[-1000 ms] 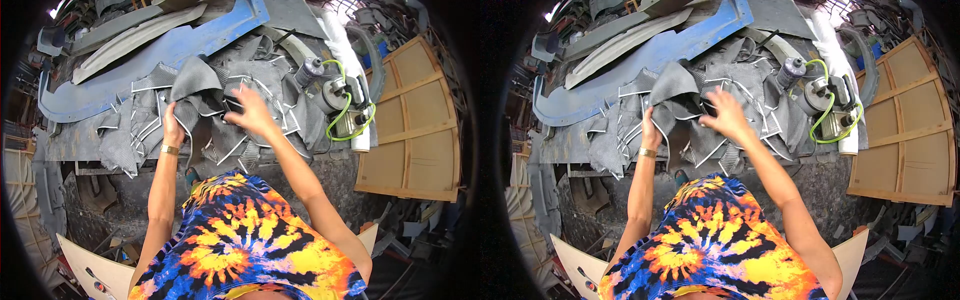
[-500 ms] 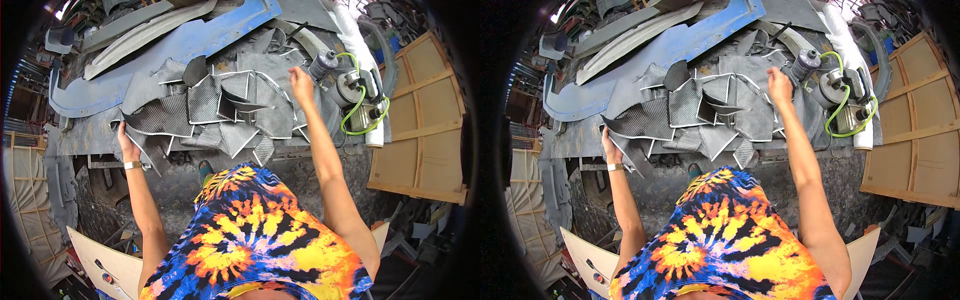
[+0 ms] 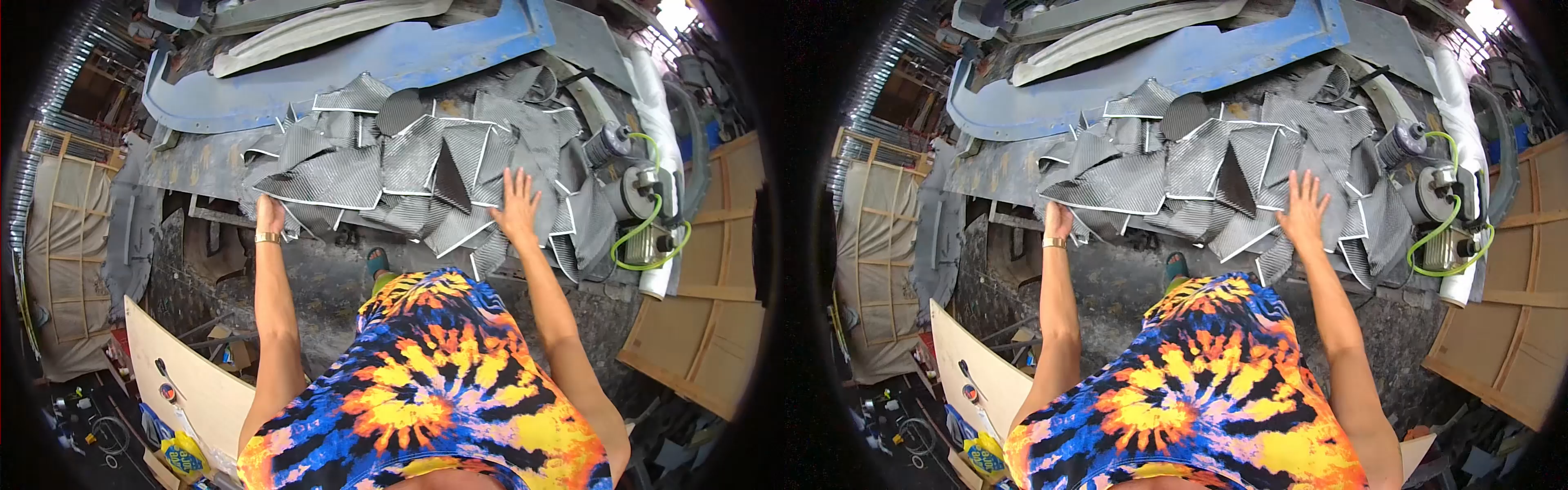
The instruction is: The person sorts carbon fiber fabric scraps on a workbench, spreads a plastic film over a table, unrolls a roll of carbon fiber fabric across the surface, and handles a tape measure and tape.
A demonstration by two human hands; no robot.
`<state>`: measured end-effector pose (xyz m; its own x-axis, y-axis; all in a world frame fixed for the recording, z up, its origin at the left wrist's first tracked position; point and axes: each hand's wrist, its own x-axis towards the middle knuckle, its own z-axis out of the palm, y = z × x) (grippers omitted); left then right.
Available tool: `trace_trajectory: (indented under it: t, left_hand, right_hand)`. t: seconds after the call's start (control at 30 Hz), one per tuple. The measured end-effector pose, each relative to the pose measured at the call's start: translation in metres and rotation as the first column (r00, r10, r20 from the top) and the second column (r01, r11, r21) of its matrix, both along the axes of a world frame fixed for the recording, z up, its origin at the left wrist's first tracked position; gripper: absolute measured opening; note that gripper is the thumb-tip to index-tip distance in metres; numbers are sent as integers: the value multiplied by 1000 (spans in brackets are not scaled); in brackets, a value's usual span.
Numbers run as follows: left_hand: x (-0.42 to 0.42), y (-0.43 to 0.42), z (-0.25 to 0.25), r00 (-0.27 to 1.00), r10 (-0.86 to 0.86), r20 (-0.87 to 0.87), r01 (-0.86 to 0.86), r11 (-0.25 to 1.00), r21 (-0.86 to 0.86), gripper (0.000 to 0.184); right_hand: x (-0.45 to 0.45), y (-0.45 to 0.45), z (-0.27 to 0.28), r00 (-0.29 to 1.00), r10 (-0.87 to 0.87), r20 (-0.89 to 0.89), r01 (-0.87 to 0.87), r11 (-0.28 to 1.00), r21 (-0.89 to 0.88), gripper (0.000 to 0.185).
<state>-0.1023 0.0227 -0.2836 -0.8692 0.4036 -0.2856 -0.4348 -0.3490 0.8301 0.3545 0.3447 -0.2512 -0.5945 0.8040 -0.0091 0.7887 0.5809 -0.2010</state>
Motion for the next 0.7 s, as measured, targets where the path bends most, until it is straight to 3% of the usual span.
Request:
trace_trajectory:
  t: [0.13,0.17,0.2,0.23,0.27,0.3,0.33,0.37,0.4,0.43,0.47,0.5,0.6,0.67,0.7]
  left_hand:
    - [23,-2,19,995,-91,28,86,986,143,28]
    - [31,1,27,995,-99,10,96,980,175,30]
    - [30,-1,25,996,-71,53,63,988,140,48]
    - [36,8,33,980,186,66,-178,978,-106,65]
    - [47,9,41,994,86,-66,-92,991,-95,79]
    - [26,-7,16,979,-157,-131,153,988,-36,81]
    - [18,-8,13,949,-183,-259,150,978,-142,81]
    - [40,8,42,969,-107,-224,-8,887,-461,76]
    - [23,3,22,935,-197,-296,64,912,-404,76]
    - [21,4,23,942,-180,-283,66,927,-369,74]
    - [11,4,17,948,-126,-292,12,931,-364,69]
    - [-1,-8,23,970,-131,-207,88,975,-205,64]
    - [5,-9,31,984,-128,-123,125,992,-37,67]
    - [15,-9,41,985,-149,-86,147,989,-31,70]
    - [15,-14,39,965,-212,-156,187,969,-163,79]
  right_hand:
    - [21,20,-7,988,37,-151,-39,999,-10,72]
    - [25,28,-10,962,69,-265,-63,998,31,62]
    - [26,33,-9,950,41,-310,-37,999,18,59]
    - [25,36,0,936,6,-351,-3,1000,7,55]
    - [24,42,9,921,-61,-384,40,997,-65,46]
    - [21,51,11,927,-156,-342,121,985,-120,38]
    - [20,58,16,871,-158,-466,114,986,-121,34]
    - [22,70,19,786,-69,-614,77,997,-14,32]
    - [19,75,40,756,-132,-642,117,991,-65,32]
    - [18,79,62,707,-70,-704,115,993,16,30]
    - [19,83,84,691,-145,-709,149,987,-57,30]
    - [17,85,103,636,-30,-771,114,992,55,29]
    - [33,103,149,560,-65,-826,160,987,30,27]
    - [49,113,172,531,-64,-845,175,984,36,29]
    - [51,103,193,504,-81,-860,185,983,16,29]
